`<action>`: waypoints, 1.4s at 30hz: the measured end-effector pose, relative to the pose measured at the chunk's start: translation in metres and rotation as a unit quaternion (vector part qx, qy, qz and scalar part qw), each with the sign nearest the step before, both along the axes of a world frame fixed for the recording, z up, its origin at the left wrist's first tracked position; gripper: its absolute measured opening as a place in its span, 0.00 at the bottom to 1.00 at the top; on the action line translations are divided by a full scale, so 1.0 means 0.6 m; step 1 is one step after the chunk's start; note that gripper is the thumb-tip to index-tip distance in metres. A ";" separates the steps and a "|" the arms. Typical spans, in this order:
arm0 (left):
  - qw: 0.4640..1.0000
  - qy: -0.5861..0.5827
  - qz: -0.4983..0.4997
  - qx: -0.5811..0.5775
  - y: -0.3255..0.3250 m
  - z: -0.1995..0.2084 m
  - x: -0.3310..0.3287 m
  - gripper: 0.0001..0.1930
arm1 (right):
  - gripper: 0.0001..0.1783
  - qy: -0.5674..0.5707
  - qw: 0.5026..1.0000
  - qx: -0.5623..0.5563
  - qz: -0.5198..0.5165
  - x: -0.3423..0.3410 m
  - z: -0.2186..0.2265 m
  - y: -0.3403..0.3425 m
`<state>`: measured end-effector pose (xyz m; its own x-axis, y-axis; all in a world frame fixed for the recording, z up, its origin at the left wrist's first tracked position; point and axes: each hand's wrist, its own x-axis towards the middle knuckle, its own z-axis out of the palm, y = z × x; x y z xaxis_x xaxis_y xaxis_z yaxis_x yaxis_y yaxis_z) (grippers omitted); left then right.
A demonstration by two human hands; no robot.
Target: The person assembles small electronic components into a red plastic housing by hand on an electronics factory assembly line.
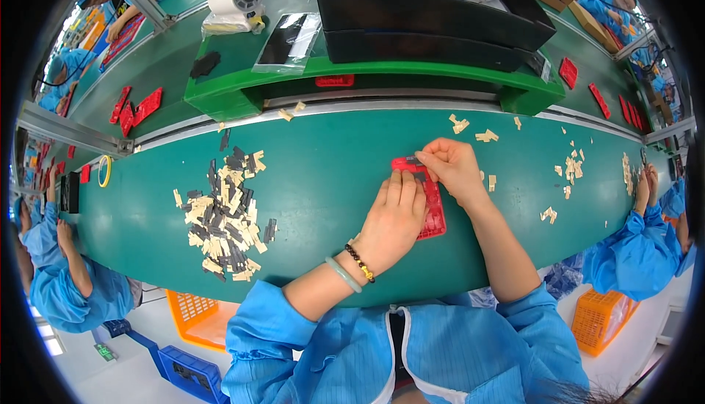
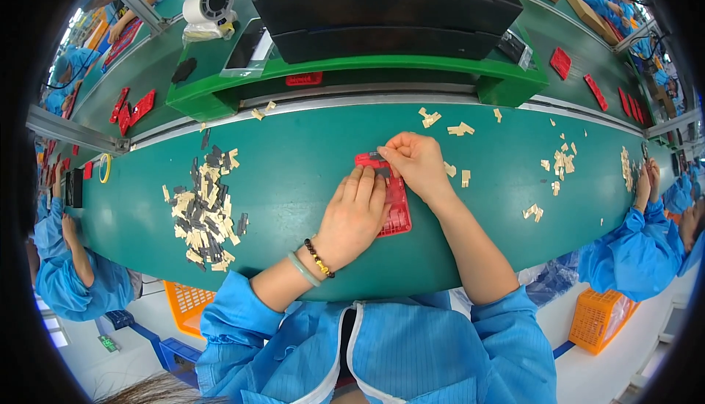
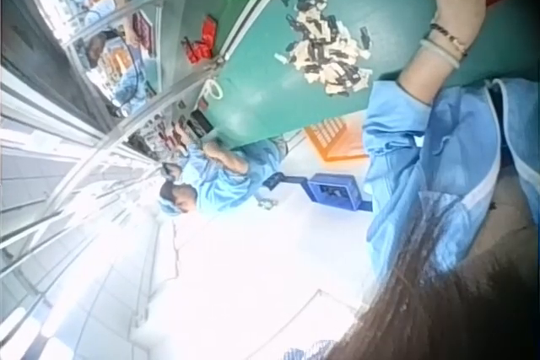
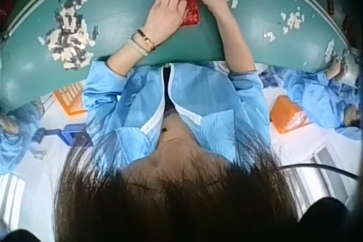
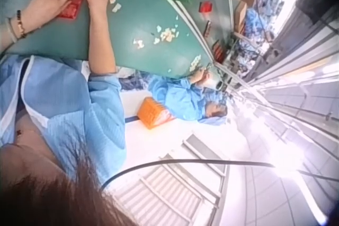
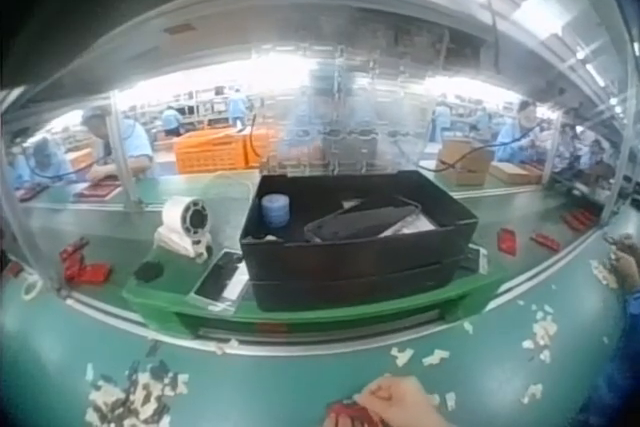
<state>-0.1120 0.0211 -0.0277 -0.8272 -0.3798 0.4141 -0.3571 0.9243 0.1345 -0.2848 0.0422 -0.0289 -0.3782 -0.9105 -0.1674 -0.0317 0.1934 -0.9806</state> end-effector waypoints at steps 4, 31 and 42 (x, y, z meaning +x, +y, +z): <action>1.000 -0.011 0.000 -0.003 -0.001 0.002 0.000 0.21 | 0.07 0.017 1.000 -0.014 -0.018 0.008 -0.003 -0.004; 0.993 0.041 -0.035 0.106 -0.028 0.022 -0.001 0.26 | 0.14 0.641 0.760 -0.094 -0.048 0.039 0.035 0.043; 0.996 0.047 -0.033 0.074 -0.029 0.026 -0.020 0.22 | 0.13 0.629 0.768 -0.117 0.032 0.010 0.026 0.089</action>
<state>-0.1241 0.0036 -0.0121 -0.8128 -0.3882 0.4345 -0.2751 0.9130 0.3011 -0.2785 0.0957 -0.0133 -0.0602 -0.8837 0.4641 -0.9843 -0.0248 -0.1749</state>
